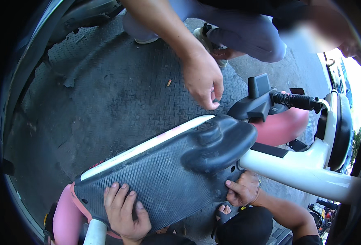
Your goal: The person uses a cordless drill to remove screws from the seat of a pink and white electric scooter. They lift off the seat and floor panel to expose the battery compartment and internal wiring, then handle the removed parts.
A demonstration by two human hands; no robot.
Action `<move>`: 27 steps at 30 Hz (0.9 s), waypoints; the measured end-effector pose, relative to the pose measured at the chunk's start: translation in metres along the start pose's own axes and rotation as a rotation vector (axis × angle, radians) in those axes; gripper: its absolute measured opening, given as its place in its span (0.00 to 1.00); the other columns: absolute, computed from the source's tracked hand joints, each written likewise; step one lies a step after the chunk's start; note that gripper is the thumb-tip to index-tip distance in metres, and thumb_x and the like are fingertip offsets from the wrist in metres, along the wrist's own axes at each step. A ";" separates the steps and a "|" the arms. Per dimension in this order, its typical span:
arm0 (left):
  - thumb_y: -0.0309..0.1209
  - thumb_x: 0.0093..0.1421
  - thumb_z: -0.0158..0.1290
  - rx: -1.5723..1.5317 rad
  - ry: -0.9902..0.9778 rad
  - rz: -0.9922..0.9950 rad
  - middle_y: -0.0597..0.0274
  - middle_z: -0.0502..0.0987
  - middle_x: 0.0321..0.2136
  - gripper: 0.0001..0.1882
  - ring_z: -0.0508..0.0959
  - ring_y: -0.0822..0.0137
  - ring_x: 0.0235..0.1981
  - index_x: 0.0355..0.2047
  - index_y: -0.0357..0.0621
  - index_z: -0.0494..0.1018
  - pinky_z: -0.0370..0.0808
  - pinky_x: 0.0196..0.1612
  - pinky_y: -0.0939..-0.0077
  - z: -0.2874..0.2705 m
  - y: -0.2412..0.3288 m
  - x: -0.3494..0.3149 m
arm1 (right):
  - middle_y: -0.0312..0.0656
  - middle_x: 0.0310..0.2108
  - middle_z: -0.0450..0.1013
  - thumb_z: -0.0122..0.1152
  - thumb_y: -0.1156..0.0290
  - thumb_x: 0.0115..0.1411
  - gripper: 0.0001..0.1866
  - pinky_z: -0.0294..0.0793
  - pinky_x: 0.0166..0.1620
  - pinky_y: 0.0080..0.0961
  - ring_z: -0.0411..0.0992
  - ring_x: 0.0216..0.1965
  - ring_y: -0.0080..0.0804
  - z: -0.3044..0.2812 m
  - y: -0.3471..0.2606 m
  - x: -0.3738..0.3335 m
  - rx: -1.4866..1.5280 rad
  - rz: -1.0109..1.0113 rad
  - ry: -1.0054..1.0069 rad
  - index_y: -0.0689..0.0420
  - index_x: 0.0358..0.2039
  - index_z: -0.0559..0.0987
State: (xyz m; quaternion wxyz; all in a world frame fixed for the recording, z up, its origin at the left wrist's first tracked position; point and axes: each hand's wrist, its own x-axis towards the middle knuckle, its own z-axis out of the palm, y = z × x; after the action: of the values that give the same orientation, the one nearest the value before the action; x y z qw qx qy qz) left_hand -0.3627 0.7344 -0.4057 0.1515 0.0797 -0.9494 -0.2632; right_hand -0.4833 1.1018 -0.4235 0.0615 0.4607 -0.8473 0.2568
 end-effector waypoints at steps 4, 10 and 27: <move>0.29 0.57 0.61 0.059 -0.024 0.023 0.45 0.84 0.54 0.17 0.80 0.39 0.63 0.47 0.39 0.85 0.72 0.69 0.33 0.001 0.002 -0.005 | 0.29 0.15 0.61 0.70 0.68 0.53 0.25 0.60 0.33 0.40 0.60 0.17 0.32 -0.001 0.002 -0.002 0.021 -0.030 -0.047 0.57 0.53 0.86; 0.30 0.61 0.61 -0.313 0.195 -0.119 0.52 0.87 0.34 0.07 0.86 0.47 0.43 0.35 0.39 0.83 0.78 0.63 0.41 -0.001 -0.013 -0.005 | 0.30 0.18 0.62 0.66 0.64 0.64 0.21 0.60 0.30 0.36 0.61 0.19 0.30 -0.005 0.009 -0.005 0.053 -0.085 -0.083 0.59 0.54 0.86; 0.28 0.67 0.57 -0.653 0.249 -0.139 0.50 0.83 0.37 0.06 0.82 0.50 0.50 0.41 0.38 0.77 0.69 0.72 0.34 0.000 -0.046 -0.029 | 0.32 0.22 0.65 0.63 0.64 0.72 0.16 0.62 0.30 0.33 0.63 0.22 0.30 0.006 0.010 -0.004 0.099 -0.070 0.052 0.60 0.53 0.84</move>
State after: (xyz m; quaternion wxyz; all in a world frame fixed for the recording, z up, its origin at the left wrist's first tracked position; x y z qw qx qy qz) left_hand -0.3317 0.7019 -0.4369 0.2653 0.1229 -0.7818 -0.5507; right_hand -0.4885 1.1065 -0.4344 0.0698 0.4857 -0.8151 0.3079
